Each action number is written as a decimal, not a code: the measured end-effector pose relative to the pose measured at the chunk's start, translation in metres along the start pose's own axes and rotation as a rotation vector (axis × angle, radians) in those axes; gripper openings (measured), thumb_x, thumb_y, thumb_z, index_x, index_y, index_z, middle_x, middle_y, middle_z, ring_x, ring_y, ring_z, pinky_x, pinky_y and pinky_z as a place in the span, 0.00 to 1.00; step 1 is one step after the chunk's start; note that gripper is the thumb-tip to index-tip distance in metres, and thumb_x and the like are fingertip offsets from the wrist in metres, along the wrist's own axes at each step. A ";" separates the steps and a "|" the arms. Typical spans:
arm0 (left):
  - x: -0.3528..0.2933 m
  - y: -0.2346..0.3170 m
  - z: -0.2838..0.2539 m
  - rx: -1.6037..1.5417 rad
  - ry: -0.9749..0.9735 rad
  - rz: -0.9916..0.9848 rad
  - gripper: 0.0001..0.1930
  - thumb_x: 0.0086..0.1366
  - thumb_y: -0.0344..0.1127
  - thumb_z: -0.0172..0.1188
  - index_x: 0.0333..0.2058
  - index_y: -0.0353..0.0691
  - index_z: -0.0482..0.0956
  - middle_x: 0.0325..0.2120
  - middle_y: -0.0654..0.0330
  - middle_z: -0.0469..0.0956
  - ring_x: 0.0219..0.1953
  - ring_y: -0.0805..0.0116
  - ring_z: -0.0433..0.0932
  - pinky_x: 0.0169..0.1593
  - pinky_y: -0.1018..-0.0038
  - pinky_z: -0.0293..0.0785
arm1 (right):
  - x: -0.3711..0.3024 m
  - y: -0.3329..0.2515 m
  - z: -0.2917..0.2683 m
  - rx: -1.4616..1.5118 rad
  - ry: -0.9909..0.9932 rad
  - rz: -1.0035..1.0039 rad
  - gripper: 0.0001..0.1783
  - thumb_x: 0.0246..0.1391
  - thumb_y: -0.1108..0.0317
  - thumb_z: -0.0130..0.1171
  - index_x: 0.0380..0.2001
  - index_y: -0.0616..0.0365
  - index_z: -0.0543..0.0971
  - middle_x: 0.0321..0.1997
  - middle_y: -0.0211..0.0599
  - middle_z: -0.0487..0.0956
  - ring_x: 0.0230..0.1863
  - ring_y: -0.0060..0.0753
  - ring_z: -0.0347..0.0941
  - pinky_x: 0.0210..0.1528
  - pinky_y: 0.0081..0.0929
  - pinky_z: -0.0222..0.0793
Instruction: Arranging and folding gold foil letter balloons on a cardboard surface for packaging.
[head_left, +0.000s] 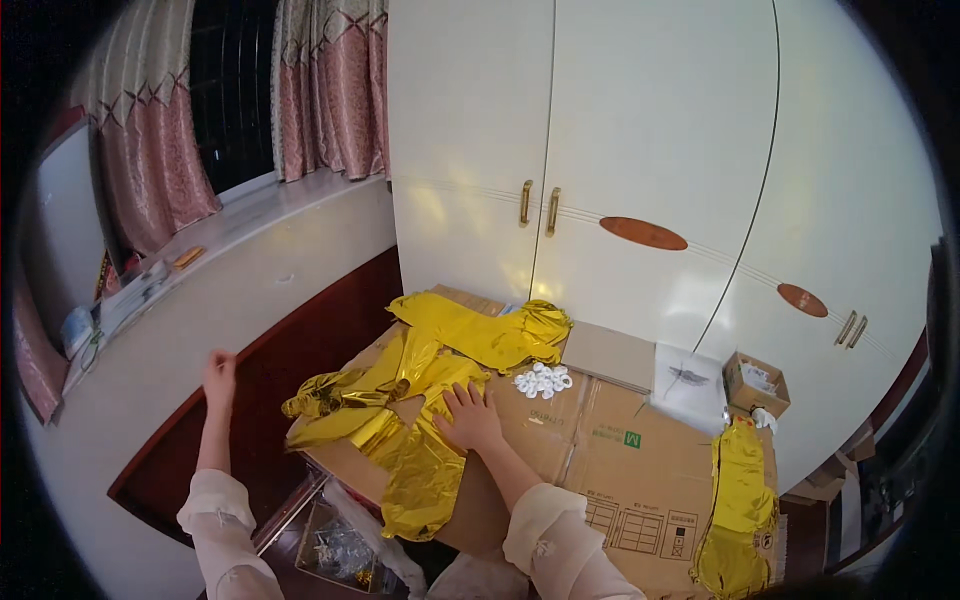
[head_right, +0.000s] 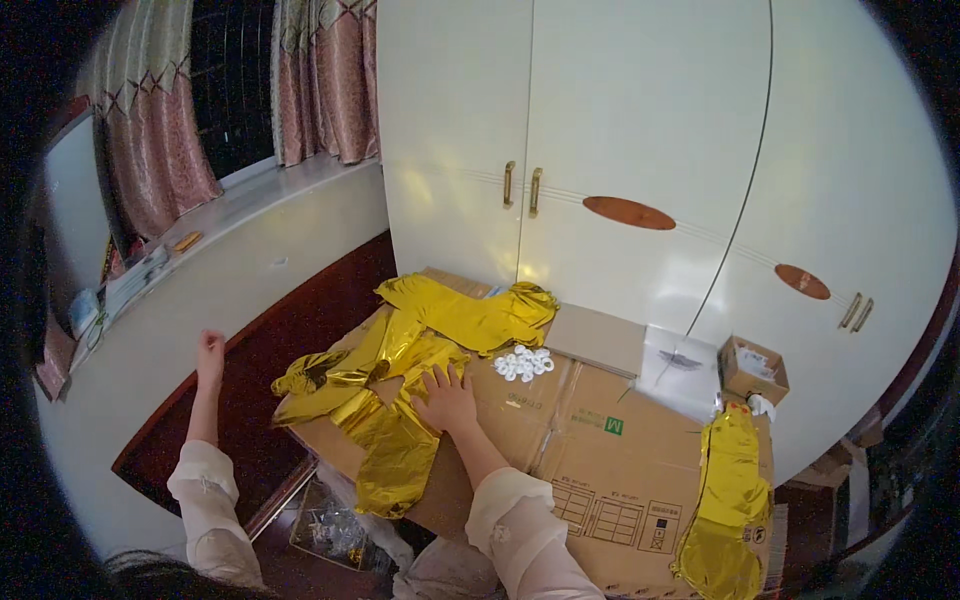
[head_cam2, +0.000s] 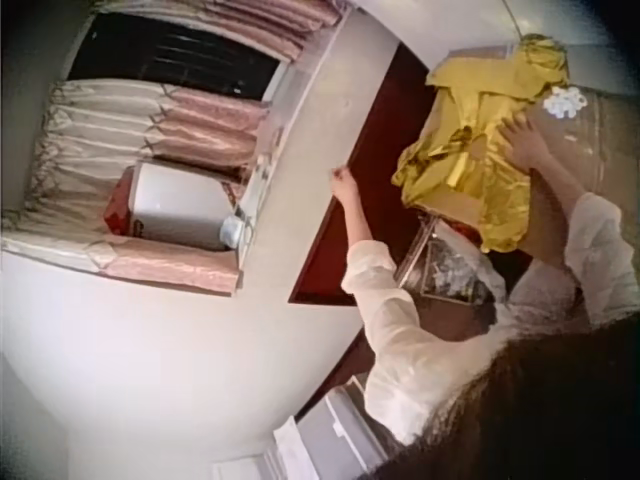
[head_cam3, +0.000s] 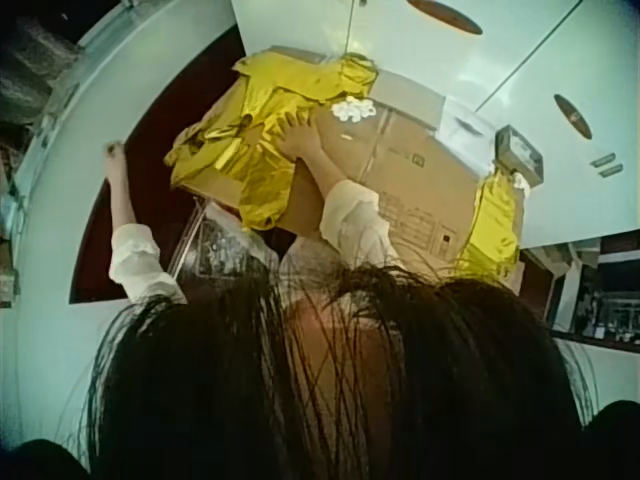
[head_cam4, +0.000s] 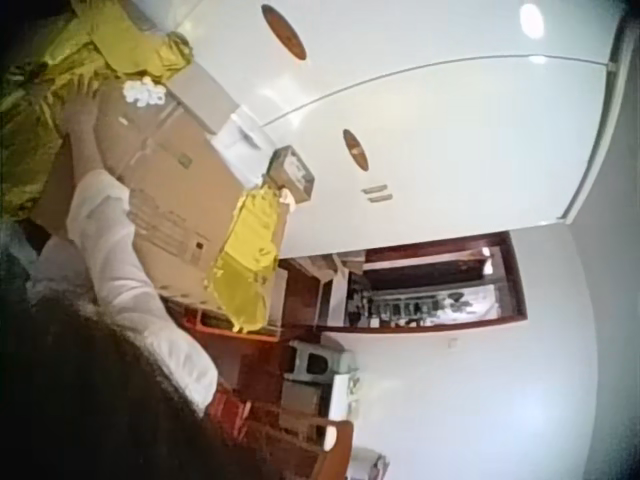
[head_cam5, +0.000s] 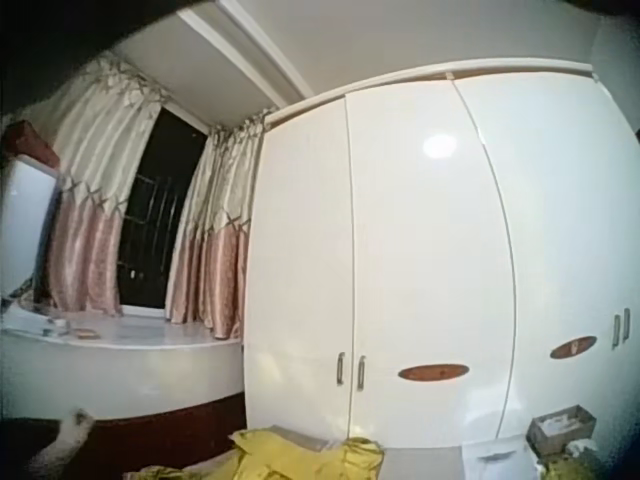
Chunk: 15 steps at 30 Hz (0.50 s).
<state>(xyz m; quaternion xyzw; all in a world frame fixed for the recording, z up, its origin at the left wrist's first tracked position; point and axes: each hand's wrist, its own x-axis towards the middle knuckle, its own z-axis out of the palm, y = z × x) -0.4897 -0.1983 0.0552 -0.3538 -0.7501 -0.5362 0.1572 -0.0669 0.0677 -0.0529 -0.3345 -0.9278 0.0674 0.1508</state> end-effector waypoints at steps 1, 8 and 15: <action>0.003 0.012 0.019 0.113 -0.029 0.140 0.08 0.65 0.36 0.57 0.33 0.37 0.75 0.30 0.58 0.79 0.37 0.67 0.79 0.37 0.70 0.74 | -0.001 0.003 -0.002 -0.007 -0.013 0.012 0.38 0.61 0.36 0.39 0.67 0.47 0.61 0.73 0.38 0.57 0.75 0.46 0.45 0.73 0.57 0.35; -0.083 0.177 0.187 0.511 -0.636 0.311 0.22 0.56 0.51 0.62 0.37 0.37 0.82 0.34 0.47 0.81 0.38 0.49 0.81 0.43 0.59 0.77 | -0.002 0.004 -0.012 -0.006 -0.074 0.040 0.40 0.60 0.34 0.37 0.68 0.46 0.60 0.74 0.37 0.55 0.76 0.44 0.43 0.73 0.56 0.33; -0.126 0.165 0.257 0.766 -0.641 0.532 0.17 0.57 0.47 0.61 0.37 0.39 0.82 0.38 0.51 0.82 0.44 0.53 0.79 0.43 0.58 0.76 | -0.005 0.001 -0.017 0.002 -0.071 0.038 0.39 0.60 0.36 0.39 0.68 0.45 0.60 0.74 0.37 0.55 0.76 0.45 0.44 0.74 0.56 0.32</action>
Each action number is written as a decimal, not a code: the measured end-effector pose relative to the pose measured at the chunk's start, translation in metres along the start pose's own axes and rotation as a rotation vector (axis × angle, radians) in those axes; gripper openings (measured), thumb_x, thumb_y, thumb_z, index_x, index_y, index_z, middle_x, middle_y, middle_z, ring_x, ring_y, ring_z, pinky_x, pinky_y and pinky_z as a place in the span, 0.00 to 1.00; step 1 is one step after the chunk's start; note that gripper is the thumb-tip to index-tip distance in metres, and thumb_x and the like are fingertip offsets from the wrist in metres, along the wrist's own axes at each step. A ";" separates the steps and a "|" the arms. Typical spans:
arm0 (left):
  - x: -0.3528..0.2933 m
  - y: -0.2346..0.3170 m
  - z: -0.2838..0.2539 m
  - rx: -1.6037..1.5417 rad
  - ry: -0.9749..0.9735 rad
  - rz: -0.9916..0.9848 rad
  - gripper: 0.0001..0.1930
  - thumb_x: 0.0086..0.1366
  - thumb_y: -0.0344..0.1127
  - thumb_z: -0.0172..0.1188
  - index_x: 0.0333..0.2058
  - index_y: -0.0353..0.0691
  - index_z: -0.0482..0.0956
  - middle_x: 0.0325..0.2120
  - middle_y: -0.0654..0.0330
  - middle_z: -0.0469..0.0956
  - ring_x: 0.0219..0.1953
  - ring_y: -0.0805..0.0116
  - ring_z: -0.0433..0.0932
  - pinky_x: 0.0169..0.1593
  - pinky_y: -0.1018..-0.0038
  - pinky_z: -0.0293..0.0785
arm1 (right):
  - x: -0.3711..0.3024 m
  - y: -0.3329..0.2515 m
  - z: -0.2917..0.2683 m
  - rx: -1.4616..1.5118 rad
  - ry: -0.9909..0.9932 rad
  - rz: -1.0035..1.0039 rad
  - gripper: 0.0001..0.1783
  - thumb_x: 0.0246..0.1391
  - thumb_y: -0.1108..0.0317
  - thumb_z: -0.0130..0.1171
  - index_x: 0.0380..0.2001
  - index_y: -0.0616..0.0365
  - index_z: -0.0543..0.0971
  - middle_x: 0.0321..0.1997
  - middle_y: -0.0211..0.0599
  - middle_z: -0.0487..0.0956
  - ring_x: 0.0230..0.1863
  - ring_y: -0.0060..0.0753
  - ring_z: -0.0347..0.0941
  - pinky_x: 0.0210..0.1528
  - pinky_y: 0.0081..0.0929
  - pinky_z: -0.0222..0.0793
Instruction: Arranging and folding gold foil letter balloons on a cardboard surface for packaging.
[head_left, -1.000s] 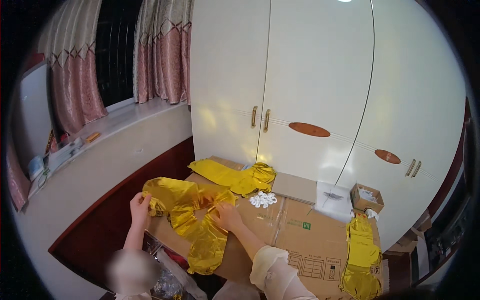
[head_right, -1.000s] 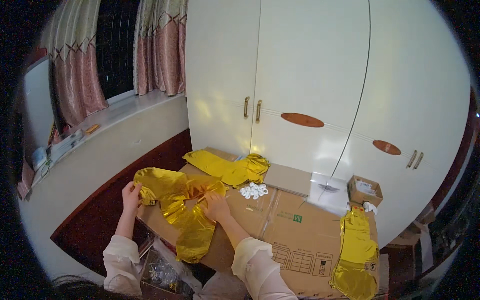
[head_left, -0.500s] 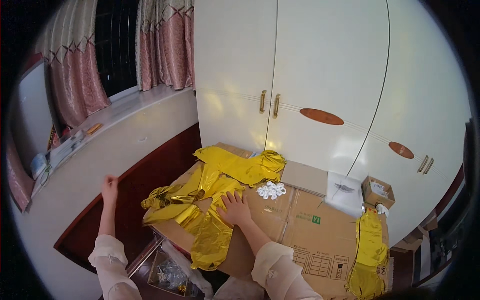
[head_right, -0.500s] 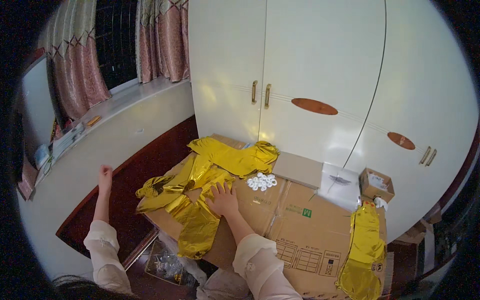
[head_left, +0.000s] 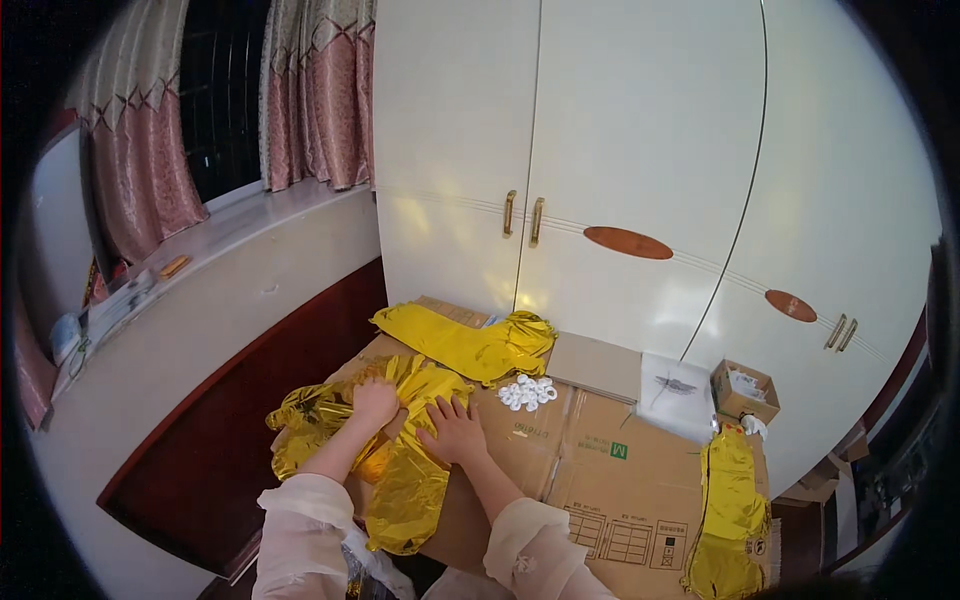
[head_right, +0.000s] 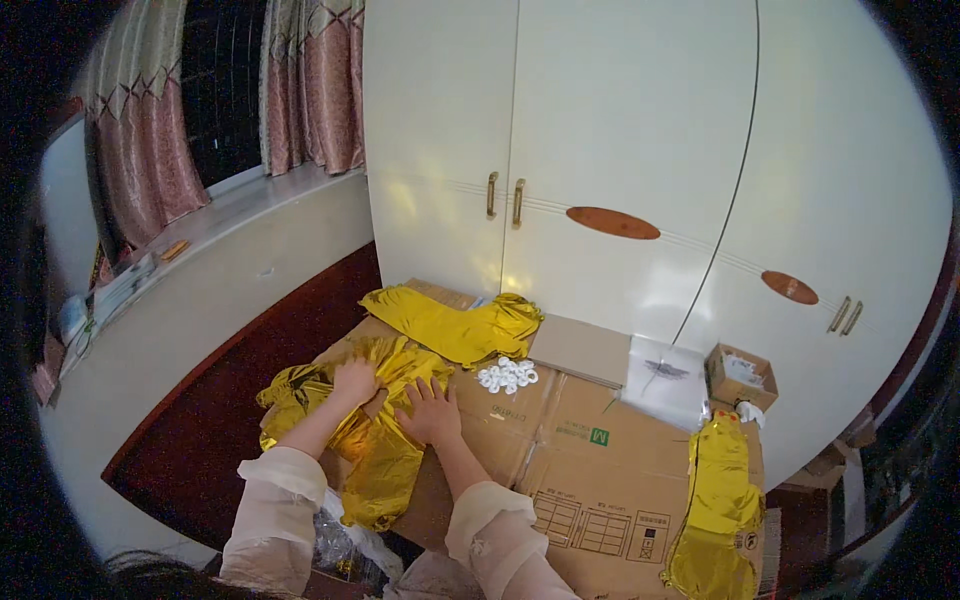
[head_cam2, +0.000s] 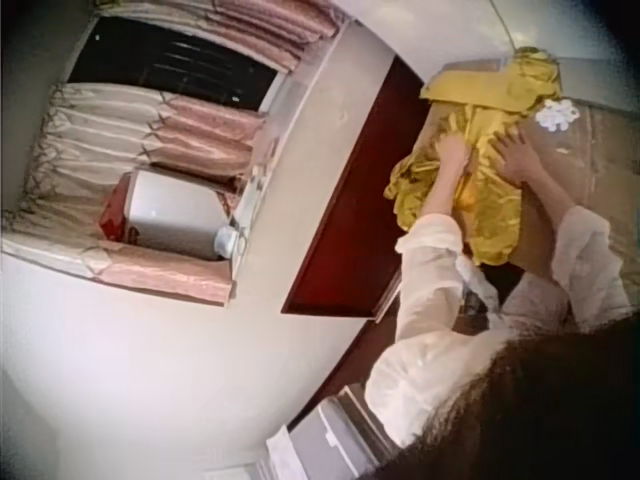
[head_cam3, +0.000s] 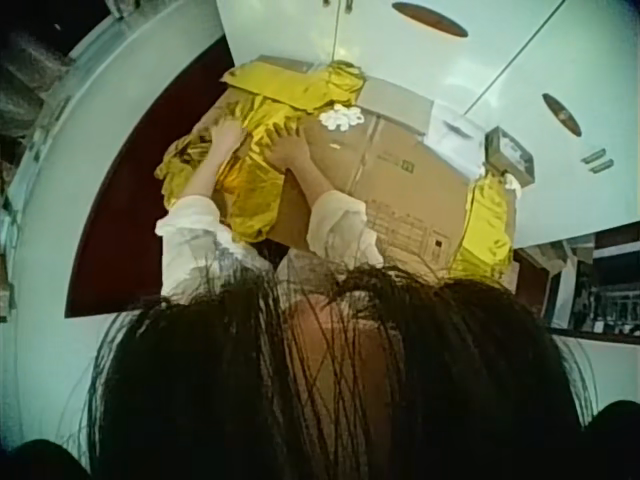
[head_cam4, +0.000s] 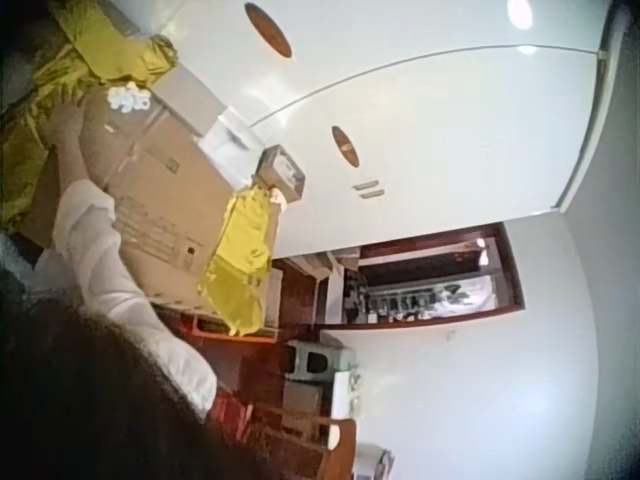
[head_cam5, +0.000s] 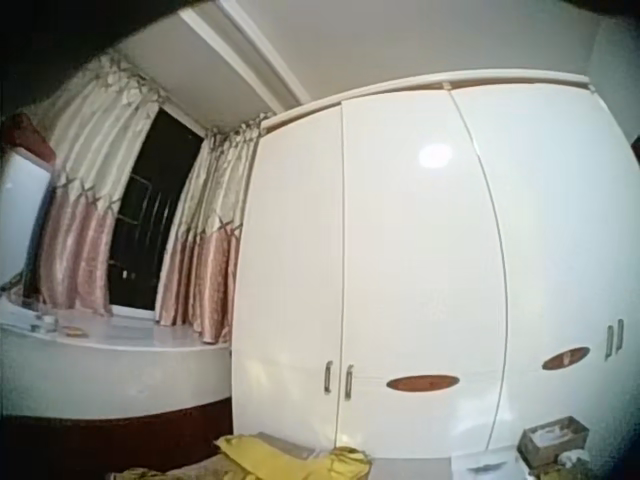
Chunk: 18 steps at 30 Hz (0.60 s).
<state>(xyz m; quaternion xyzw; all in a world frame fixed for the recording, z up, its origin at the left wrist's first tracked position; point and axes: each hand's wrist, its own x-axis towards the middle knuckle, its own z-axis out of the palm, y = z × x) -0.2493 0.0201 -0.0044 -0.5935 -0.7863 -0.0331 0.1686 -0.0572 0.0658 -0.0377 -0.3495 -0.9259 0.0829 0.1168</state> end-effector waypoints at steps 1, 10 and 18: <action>0.002 -0.004 0.008 -0.001 -0.034 0.020 0.15 0.58 0.45 0.60 0.36 0.40 0.82 0.38 0.51 0.82 0.45 0.54 0.79 0.43 0.58 0.76 | 0.000 0.000 -0.001 0.002 -0.016 0.001 0.39 0.60 0.37 0.39 0.69 0.45 0.59 0.75 0.37 0.54 0.76 0.45 0.43 0.74 0.56 0.32; 0.008 -0.077 0.004 -0.171 0.020 -0.289 0.11 0.62 0.36 0.53 0.36 0.35 0.77 0.33 0.43 0.81 0.37 0.45 0.81 0.40 0.53 0.78 | 0.002 0.004 0.010 0.013 0.064 -0.001 0.39 0.58 0.35 0.40 0.67 0.45 0.62 0.73 0.37 0.57 0.75 0.45 0.46 0.73 0.57 0.34; -0.028 -0.172 -0.009 -0.259 0.125 -0.644 0.15 0.69 0.45 0.49 0.42 0.38 0.70 0.35 0.41 0.80 0.39 0.38 0.79 0.42 0.48 0.76 | 0.003 0.012 0.013 0.028 0.066 0.007 0.39 0.59 0.35 0.40 0.67 0.44 0.62 0.73 0.36 0.57 0.75 0.44 0.46 0.73 0.57 0.33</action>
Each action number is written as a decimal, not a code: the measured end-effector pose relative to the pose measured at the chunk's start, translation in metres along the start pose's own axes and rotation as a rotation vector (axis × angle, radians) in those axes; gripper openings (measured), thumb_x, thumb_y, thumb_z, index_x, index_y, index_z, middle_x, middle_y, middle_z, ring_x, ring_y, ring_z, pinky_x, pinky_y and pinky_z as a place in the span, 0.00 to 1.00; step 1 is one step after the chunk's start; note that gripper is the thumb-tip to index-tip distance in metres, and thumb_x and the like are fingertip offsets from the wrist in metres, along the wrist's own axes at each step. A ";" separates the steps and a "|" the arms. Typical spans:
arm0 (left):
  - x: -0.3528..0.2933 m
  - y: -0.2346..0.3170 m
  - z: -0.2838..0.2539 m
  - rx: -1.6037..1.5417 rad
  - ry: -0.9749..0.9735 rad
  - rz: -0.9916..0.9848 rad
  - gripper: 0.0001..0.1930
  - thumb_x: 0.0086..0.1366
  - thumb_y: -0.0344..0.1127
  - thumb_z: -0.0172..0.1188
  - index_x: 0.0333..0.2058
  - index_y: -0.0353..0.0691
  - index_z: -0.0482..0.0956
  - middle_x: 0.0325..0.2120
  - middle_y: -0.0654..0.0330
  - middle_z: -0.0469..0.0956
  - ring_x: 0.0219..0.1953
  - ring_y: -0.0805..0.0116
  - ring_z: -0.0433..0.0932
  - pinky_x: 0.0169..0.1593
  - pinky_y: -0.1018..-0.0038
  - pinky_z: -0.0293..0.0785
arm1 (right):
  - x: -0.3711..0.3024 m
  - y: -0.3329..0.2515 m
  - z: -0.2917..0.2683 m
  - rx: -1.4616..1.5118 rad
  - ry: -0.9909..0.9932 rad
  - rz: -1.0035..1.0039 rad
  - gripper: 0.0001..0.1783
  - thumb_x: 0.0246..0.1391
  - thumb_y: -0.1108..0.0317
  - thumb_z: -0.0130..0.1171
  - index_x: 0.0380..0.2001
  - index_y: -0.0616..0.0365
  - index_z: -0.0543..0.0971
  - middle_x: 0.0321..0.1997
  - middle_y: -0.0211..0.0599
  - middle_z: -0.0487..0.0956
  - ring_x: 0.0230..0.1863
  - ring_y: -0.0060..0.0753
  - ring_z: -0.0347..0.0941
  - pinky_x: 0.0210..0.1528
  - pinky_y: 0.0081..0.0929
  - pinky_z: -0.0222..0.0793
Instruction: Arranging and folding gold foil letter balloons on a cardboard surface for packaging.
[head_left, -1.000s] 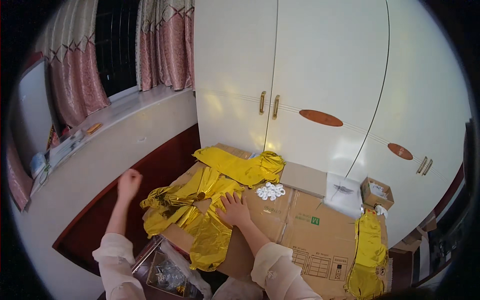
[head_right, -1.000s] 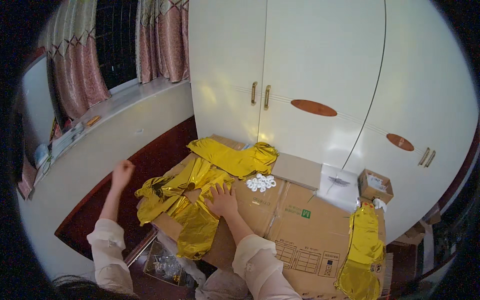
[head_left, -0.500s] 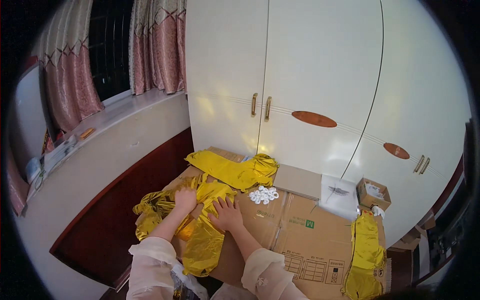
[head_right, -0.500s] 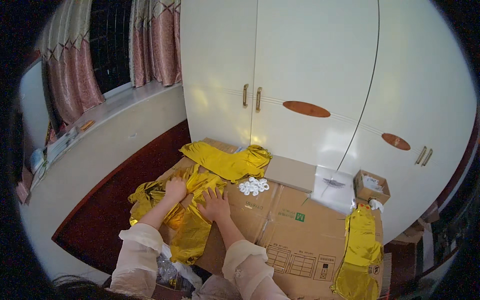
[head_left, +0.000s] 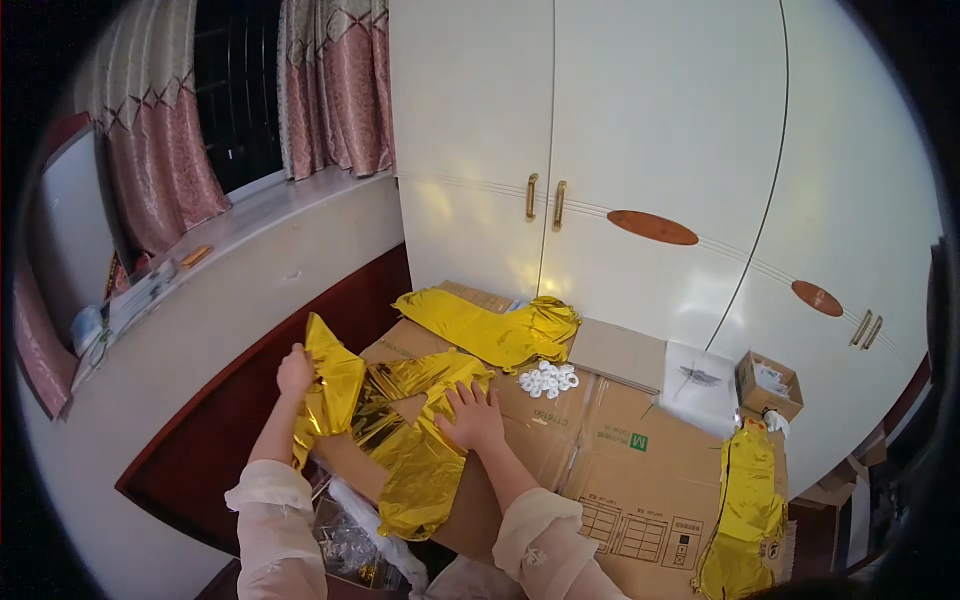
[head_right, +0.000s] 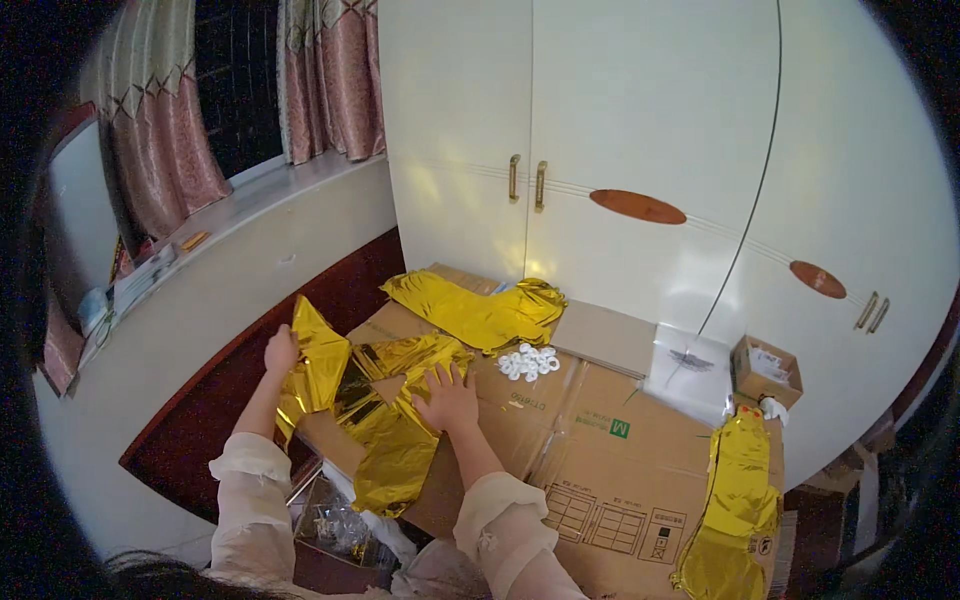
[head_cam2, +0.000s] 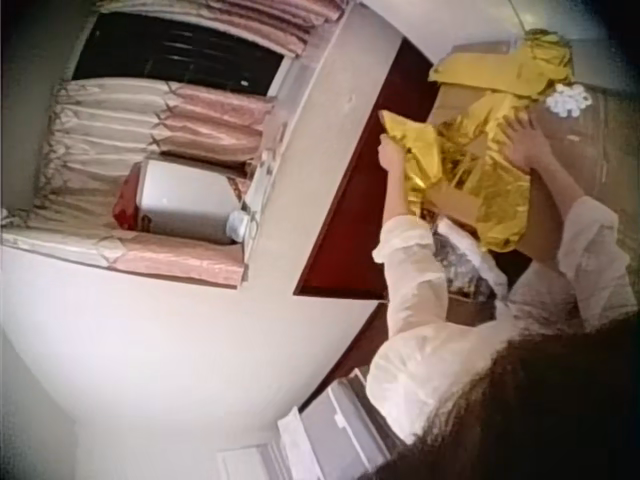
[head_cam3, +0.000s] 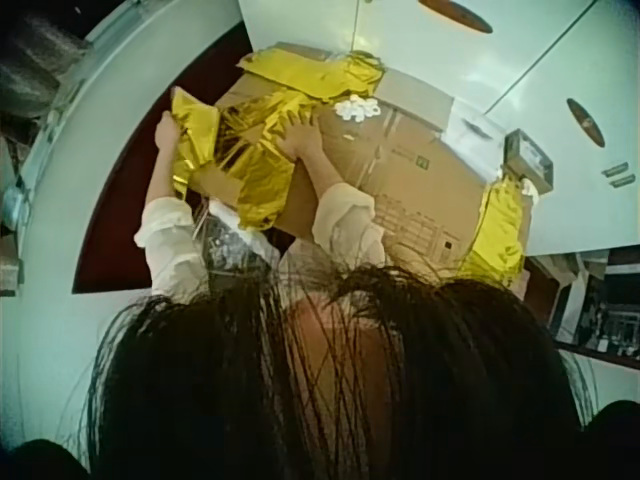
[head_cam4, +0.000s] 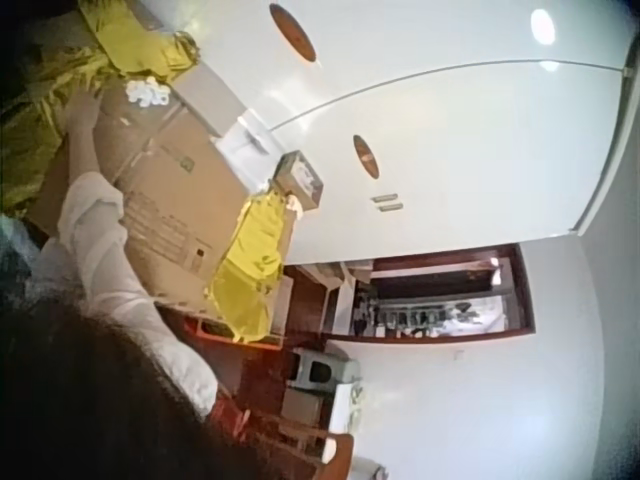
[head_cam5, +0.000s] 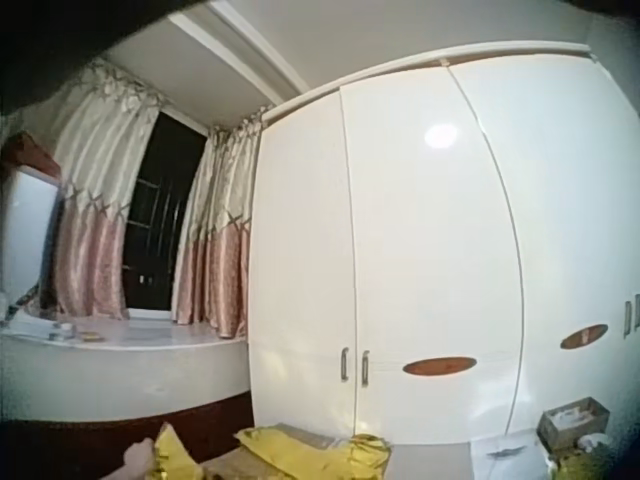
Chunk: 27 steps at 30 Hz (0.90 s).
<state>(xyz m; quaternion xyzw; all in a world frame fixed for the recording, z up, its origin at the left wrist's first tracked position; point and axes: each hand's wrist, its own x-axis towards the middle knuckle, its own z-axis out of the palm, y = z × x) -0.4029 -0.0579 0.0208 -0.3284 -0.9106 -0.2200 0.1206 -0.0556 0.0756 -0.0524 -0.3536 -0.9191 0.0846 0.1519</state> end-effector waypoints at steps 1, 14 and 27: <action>0.005 -0.019 -0.003 -0.012 0.010 -0.034 0.15 0.69 0.45 0.49 0.42 0.38 0.70 0.35 0.40 0.80 0.39 0.38 0.79 0.42 0.47 0.76 | 0.000 0.000 0.001 0.006 0.004 -0.003 0.39 0.59 0.35 0.40 0.67 0.44 0.62 0.73 0.36 0.57 0.75 0.44 0.45 0.73 0.57 0.32; 0.002 -0.142 -0.142 -0.205 0.537 0.088 0.11 0.72 0.37 0.48 0.39 0.35 0.71 0.31 0.44 0.74 0.36 0.44 0.74 0.38 0.58 0.69 | -0.002 -0.008 0.002 0.006 0.027 -0.030 0.39 0.58 0.36 0.42 0.66 0.47 0.62 0.73 0.39 0.58 0.75 0.47 0.46 0.73 0.56 0.34; -0.137 0.036 -0.293 -0.535 0.759 0.789 0.04 0.67 0.26 0.53 0.38 0.33 0.72 0.40 0.50 0.77 0.39 0.57 0.76 0.46 0.70 0.70 | -0.033 -0.036 -0.065 0.370 0.531 -0.384 0.38 0.52 0.55 0.64 0.62 0.60 0.65 0.63 0.54 0.67 0.66 0.54 0.60 0.69 0.49 0.50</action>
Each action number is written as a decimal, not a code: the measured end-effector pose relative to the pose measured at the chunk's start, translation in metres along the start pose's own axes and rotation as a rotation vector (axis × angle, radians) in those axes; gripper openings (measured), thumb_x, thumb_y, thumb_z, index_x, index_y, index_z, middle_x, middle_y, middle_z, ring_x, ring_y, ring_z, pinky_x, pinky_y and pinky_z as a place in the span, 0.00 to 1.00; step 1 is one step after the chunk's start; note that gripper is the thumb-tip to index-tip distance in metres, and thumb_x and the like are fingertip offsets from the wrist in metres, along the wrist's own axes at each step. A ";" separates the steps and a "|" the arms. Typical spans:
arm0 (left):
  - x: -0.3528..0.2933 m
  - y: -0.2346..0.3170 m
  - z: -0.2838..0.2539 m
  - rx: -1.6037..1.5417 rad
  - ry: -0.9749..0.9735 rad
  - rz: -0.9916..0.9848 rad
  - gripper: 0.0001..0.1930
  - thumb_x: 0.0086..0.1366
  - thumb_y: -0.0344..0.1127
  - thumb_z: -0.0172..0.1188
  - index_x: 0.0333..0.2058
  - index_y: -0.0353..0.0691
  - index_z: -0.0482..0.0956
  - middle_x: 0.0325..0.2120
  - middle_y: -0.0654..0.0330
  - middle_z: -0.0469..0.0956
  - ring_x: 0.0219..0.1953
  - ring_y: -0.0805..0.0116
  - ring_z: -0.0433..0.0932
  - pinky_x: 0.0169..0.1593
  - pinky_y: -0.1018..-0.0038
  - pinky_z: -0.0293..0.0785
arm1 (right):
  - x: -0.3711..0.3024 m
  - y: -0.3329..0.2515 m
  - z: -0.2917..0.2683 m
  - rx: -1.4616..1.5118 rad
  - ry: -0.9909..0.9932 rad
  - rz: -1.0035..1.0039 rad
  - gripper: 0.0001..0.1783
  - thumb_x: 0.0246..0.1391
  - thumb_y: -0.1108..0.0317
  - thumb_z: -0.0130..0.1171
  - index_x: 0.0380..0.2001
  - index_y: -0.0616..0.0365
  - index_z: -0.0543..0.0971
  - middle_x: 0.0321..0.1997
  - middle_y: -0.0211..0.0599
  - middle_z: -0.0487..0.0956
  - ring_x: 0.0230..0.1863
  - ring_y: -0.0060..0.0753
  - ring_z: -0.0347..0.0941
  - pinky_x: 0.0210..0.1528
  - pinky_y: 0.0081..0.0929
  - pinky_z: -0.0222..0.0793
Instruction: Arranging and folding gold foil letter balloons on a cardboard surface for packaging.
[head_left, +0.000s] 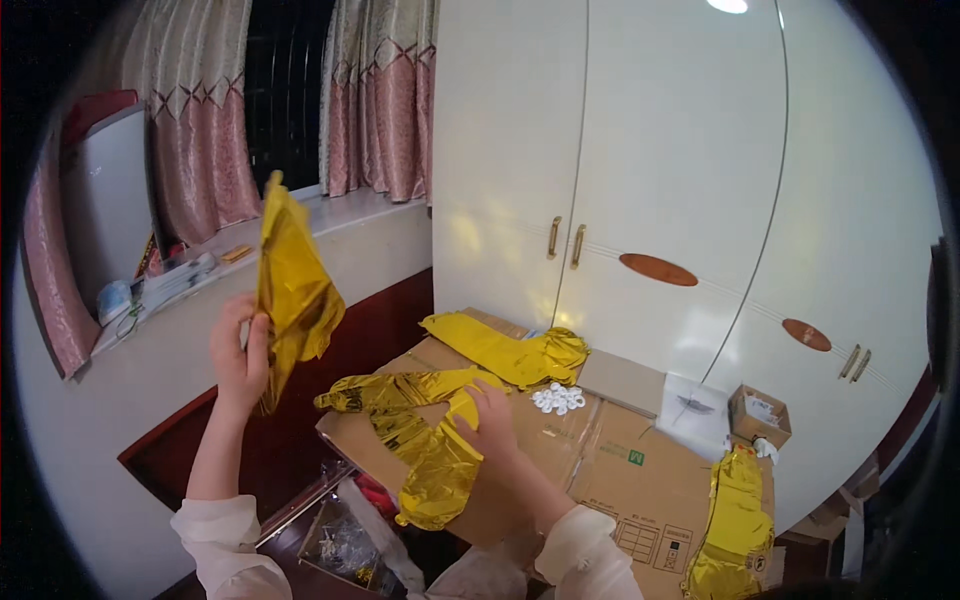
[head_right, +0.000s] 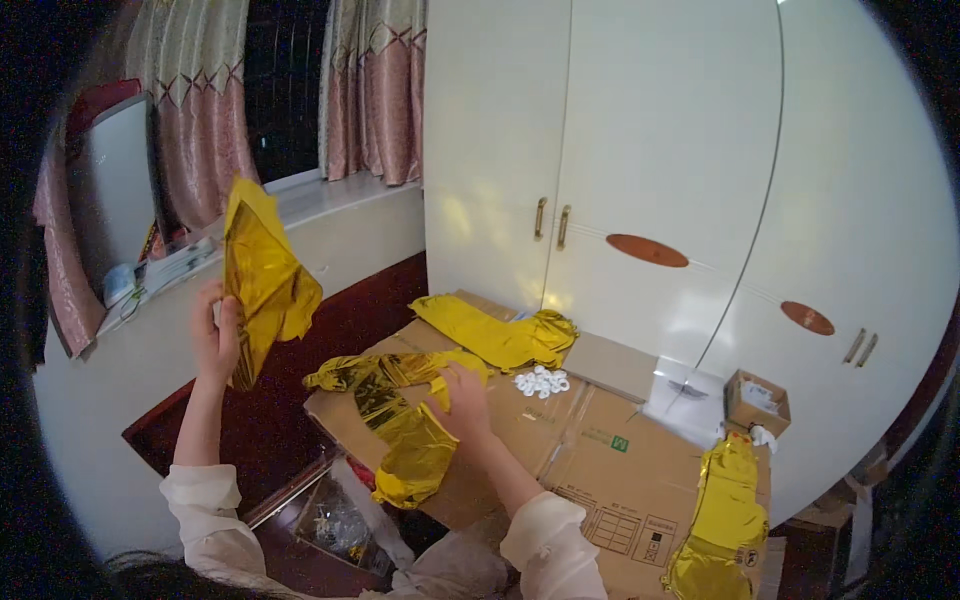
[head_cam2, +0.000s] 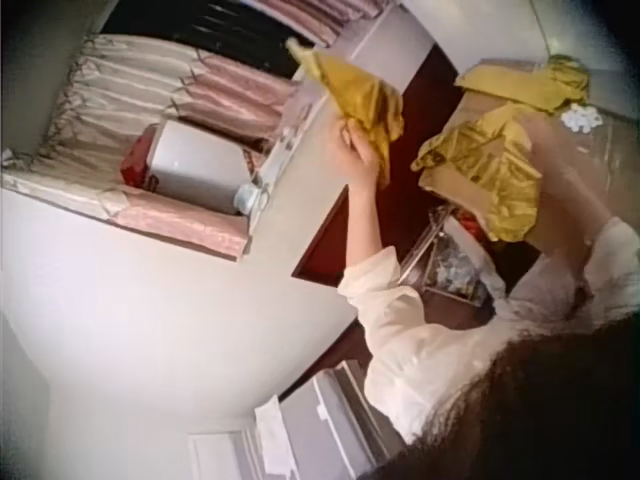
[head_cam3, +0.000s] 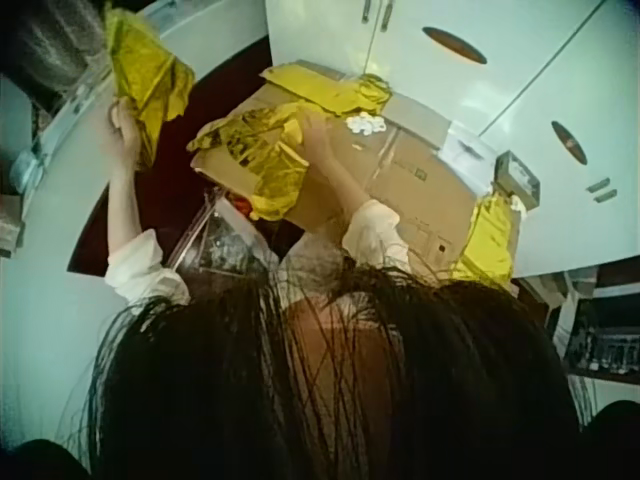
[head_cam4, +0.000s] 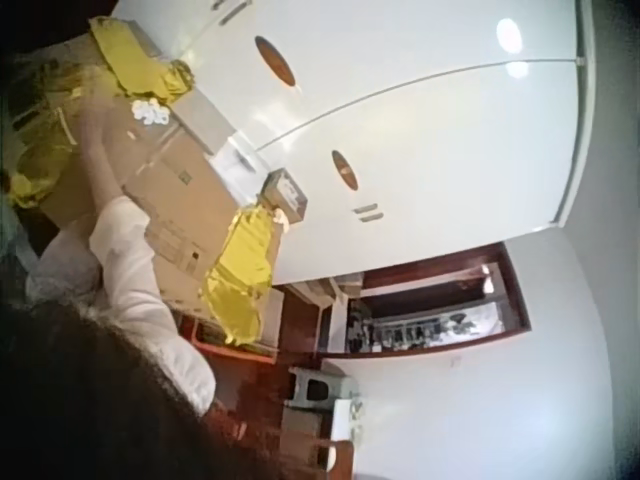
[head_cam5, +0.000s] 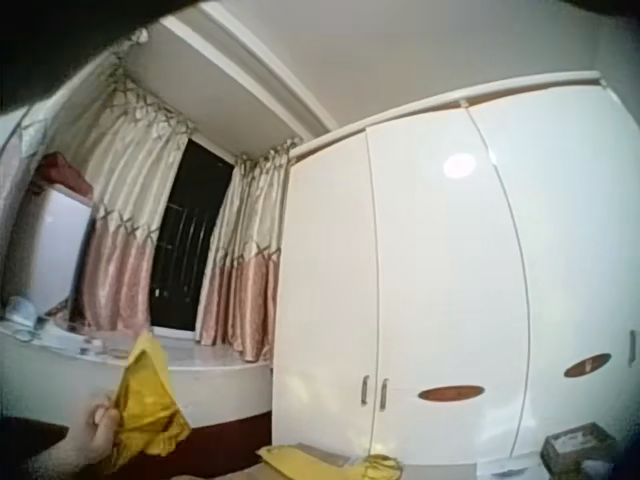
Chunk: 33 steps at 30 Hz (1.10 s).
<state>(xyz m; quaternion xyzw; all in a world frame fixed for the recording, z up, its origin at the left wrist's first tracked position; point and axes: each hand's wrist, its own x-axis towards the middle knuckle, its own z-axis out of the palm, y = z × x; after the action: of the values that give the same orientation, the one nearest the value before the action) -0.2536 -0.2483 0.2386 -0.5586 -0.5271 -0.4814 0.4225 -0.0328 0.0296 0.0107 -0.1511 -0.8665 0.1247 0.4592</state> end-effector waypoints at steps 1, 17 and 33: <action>-0.002 0.012 0.007 -0.052 -0.019 0.022 0.03 0.67 0.26 0.53 0.38 0.33 0.72 0.40 0.50 0.77 0.39 0.57 0.76 0.47 0.70 0.70 | 0.008 -0.012 -0.012 0.094 0.023 -0.029 0.40 0.51 0.55 0.66 0.63 0.60 0.64 0.63 0.55 0.67 0.66 0.54 0.60 0.69 0.48 0.51; -0.038 0.055 0.126 -0.765 -0.207 -0.562 0.06 0.68 0.28 0.55 0.32 0.34 0.70 0.38 0.59 0.79 0.35 0.79 0.75 0.38 0.81 0.73 | -0.024 -0.082 -0.124 0.786 -0.253 0.519 0.06 0.65 0.66 0.54 0.39 0.56 0.75 0.34 0.27 0.76 0.35 0.17 0.67 0.39 0.20 0.66; -0.190 0.258 0.323 -0.381 -1.646 0.454 0.47 0.61 0.76 0.37 0.71 0.54 0.45 0.72 0.53 0.41 0.72 0.38 0.37 0.63 0.26 0.33 | -0.294 0.003 -0.291 0.213 0.251 1.183 0.09 0.64 0.64 0.54 0.33 0.57 0.75 0.25 0.26 0.73 0.27 0.17 0.67 0.30 0.20 0.65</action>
<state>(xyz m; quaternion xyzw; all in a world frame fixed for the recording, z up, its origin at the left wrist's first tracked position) 0.0370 0.0106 0.0035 -0.8812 -0.4515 0.0906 -0.1070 0.3665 -0.0560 -0.0545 -0.5733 -0.5576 0.4258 0.4233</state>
